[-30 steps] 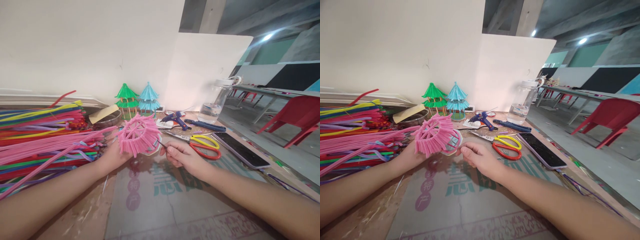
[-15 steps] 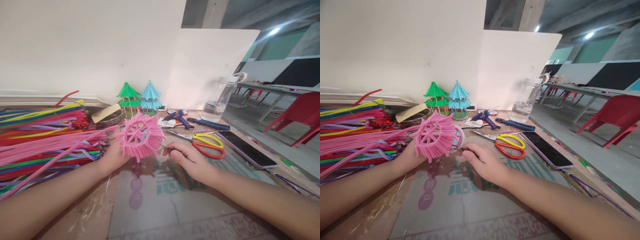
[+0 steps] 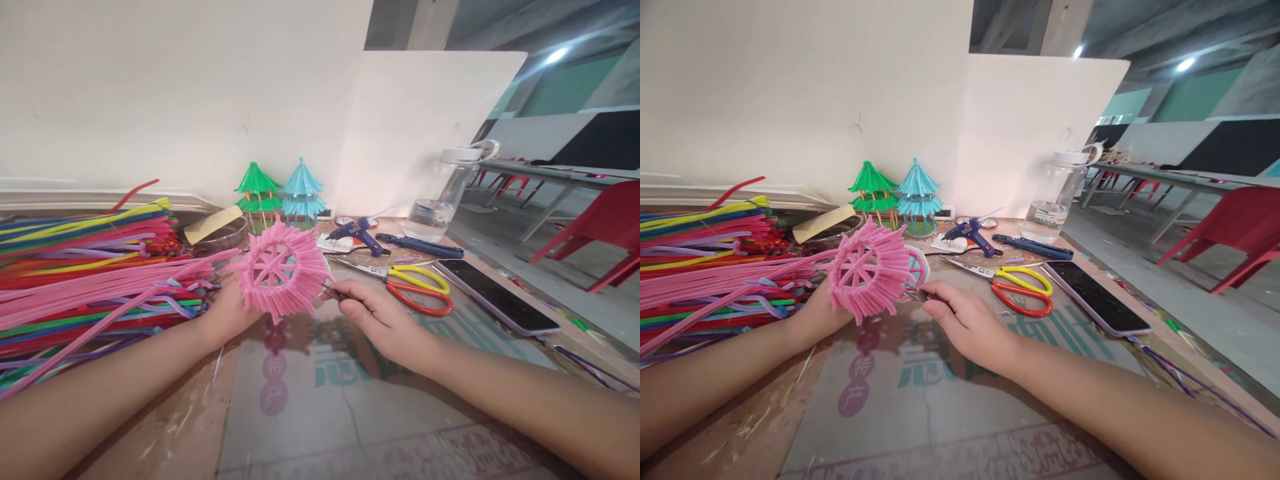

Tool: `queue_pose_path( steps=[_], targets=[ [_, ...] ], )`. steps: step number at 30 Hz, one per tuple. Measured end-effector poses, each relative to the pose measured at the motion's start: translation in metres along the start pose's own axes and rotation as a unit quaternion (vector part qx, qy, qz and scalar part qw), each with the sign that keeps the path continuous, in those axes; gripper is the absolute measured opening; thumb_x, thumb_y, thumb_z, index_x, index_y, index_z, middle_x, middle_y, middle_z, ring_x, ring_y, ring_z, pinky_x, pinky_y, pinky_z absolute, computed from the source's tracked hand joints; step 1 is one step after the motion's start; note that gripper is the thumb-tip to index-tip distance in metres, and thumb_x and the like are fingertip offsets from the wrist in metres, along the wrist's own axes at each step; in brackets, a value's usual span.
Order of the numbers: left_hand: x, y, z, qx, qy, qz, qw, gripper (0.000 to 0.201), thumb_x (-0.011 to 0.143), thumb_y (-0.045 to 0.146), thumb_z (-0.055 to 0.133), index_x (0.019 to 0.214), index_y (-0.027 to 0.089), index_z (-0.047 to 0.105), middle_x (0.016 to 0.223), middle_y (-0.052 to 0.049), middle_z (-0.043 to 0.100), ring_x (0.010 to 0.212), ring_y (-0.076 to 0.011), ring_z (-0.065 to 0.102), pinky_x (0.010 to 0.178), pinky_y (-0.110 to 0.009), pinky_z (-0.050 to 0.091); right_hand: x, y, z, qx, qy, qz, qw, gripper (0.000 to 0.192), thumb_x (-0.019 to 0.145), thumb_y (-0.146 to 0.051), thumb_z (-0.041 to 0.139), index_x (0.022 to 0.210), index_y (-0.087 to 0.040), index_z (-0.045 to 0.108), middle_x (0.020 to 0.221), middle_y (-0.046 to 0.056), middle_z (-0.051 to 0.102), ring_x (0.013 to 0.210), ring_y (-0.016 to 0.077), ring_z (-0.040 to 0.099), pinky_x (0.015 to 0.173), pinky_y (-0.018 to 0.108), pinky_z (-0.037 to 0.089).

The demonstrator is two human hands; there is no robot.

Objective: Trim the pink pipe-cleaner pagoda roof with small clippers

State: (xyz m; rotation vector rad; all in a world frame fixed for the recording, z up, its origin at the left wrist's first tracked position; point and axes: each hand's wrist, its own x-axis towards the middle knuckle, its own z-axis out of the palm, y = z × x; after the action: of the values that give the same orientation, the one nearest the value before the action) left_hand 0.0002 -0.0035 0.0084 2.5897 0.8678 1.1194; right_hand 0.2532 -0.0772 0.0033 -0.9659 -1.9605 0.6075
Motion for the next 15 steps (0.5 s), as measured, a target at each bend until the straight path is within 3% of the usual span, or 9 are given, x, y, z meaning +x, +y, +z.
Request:
queue_pose_path(
  steps=[8, 15],
  targets=[
    [0.0019, 0.0025, 0.0003, 0.006, -0.006, 0.001, 1.0, 0.028, 0.088, 0.033, 0.06, 0.112, 0.022, 0.069, 0.127, -0.011, 0.07, 0.126, -0.0325, 0.061, 0.113, -0.054, 0.045, 0.0009, -0.005, 0.0, -0.01, -0.001, 0.009, 1.0, 0.025, 0.099, -0.033, 0.047, 0.104, -0.019, 0.067, 0.098, 0.009, 0.075, 0.09, 0.0229, 0.068, 0.081, 0.035, 0.053],
    [0.0025, 0.003, 0.0022, 0.02, -0.001, -0.043, 0.999, 0.026, 0.085, 0.039, 0.062, 0.102, 0.02, 0.07, 0.111, -0.013, 0.073, 0.112, -0.0353, 0.065, 0.106, -0.058, 0.048, 0.0014, -0.0071, -0.0003, -0.021, -0.003, -0.007, 1.0, 0.024, 0.099, -0.03, 0.046, 0.102, -0.019, 0.066, 0.096, 0.008, 0.075, 0.088, 0.0204, 0.069, 0.078, 0.031, 0.054]
  ],
)
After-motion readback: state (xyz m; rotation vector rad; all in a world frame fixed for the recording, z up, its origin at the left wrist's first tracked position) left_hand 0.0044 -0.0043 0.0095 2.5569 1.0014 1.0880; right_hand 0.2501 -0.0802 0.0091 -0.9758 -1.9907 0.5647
